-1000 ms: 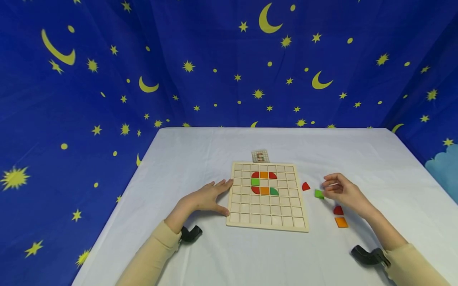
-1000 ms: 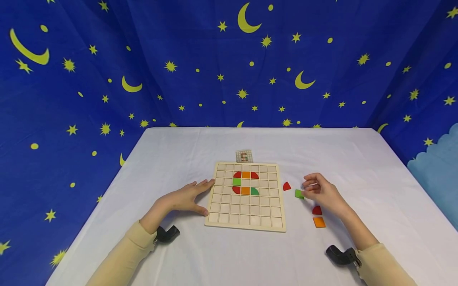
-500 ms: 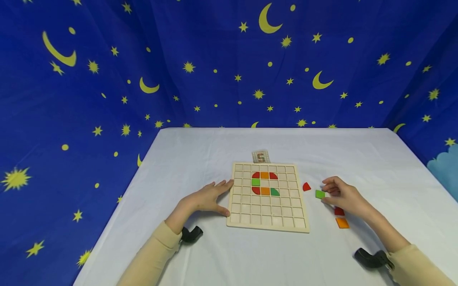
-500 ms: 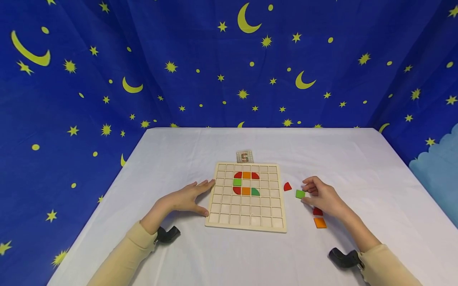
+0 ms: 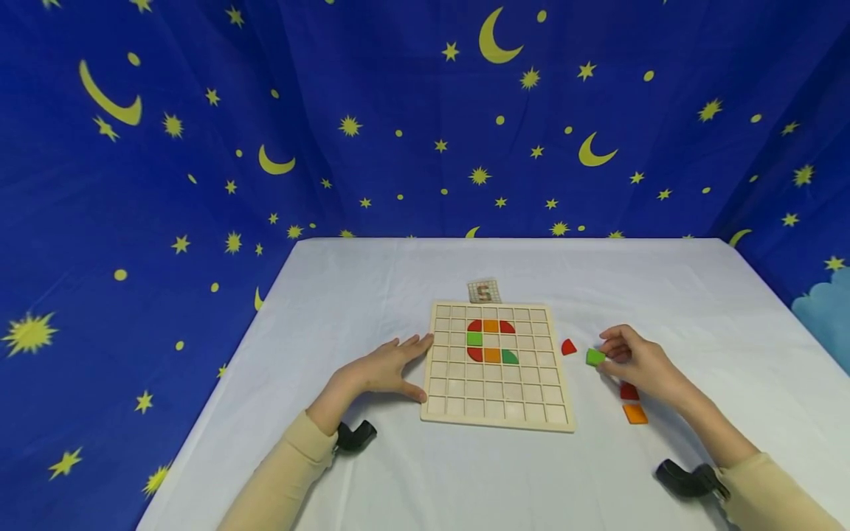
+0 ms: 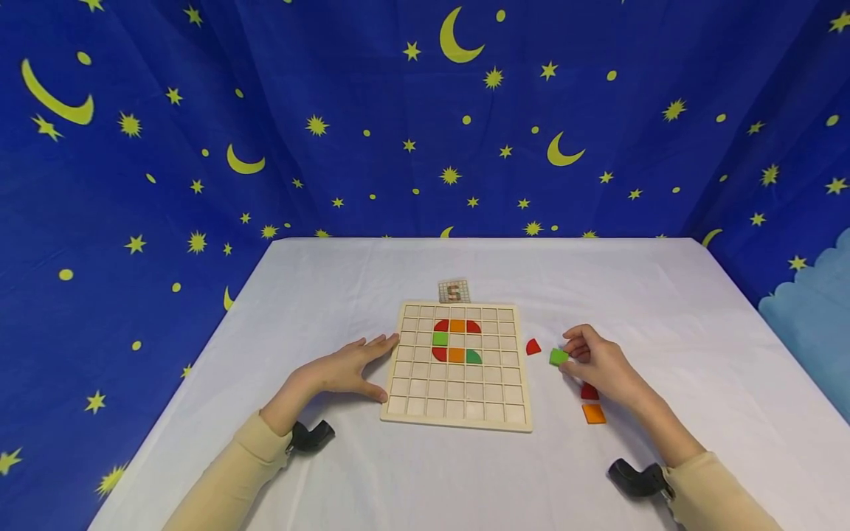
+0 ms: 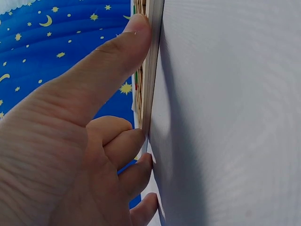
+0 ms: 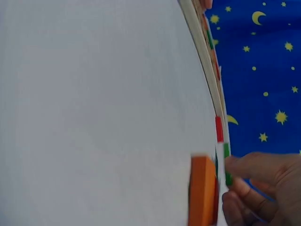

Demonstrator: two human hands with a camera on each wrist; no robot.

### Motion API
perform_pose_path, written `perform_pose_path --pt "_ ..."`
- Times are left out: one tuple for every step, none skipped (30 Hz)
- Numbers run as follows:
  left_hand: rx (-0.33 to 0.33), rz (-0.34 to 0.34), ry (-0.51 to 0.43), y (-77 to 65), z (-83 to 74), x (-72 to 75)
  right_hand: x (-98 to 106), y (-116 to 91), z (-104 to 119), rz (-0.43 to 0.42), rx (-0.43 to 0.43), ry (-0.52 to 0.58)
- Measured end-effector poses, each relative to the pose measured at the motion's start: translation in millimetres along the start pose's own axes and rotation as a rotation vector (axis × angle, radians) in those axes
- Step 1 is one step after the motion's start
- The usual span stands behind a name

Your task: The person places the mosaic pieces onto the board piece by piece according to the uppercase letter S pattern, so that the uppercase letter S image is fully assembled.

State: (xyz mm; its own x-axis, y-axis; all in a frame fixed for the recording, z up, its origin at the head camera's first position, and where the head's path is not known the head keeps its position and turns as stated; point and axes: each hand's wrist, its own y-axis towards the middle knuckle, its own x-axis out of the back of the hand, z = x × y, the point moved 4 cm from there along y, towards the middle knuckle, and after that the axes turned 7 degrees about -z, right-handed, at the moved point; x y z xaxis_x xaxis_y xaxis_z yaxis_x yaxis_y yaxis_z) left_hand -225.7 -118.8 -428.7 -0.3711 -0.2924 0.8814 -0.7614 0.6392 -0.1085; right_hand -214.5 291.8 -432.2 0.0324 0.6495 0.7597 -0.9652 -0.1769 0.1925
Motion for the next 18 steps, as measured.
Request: perform_pose_path --pt "0.002 0.0 -0.004 -0.2 0.1 0.1 3 1 1 -0.012 0.016 0.003" --pt "0.004 0.001 -0.005 -0.4 0.1 0.2 5 2 3 -0.03 0.031 0.004" --pt "0.006 0.0 -0.006 -0.6 0.2 0.4 8 3 5 -0.047 0.048 0.006" --pt "0.006 -0.001 -0.007 -0.5 0.5 0.4 11 4 7 -0.065 0.065 0.006" --pt "0.007 -0.002 -0.008 -0.5 0.7 0.5 13 5 9 -0.081 0.082 0.006" --pt "0.007 -0.002 -0.008 -0.6 0.7 0.6 16 5 11 -0.093 0.097 0.007" --pt "0.008 -0.002 -0.009 -0.6 0.7 0.7 17 6 13 -0.099 0.107 0.012" --pt "0.008 -0.002 -0.008 -0.6 0.7 0.8 19 7 15 -0.103 0.109 0.016" --pt "0.008 -0.002 -0.008 -0.5 0.7 0.9 20 8 17 -0.102 0.111 0.022" --pt "0.008 -0.001 -0.009 -0.5 0.7 0.9 20 8 19 -0.101 0.113 0.029" --pt "0.008 0.001 -0.008 -0.7 0.4 1.1 21 9 21 -0.098 0.113 0.037" --pt "0.008 0.001 -0.008 -0.6 0.3 1.1 21 9 23 -0.095 0.111 0.046" --pt "0.008 0.001 -0.007 -0.5 0.3 1.0 21 10 25 -0.093 0.112 0.055" --pt "0.008 0.001 -0.007 -0.5 0.4 1.0 21 10 28 -0.092 0.116 0.061" --pt "0.008 0.001 -0.004 -0.4 0.5 0.9 21 10 30 -0.091 0.121 0.068" --pt "0.008 0.001 -0.003 -0.3 0.6 0.8 21 11 32 -0.091 0.127 0.078" --pt "0.008 0.001 -0.001 -0.2 0.8 0.7 21 11 35 -0.089 0.133 0.083" --pt "0.007 0.0 -0.001 -0.1 1.0 0.5 20 11 37 -0.088 0.139 0.091"
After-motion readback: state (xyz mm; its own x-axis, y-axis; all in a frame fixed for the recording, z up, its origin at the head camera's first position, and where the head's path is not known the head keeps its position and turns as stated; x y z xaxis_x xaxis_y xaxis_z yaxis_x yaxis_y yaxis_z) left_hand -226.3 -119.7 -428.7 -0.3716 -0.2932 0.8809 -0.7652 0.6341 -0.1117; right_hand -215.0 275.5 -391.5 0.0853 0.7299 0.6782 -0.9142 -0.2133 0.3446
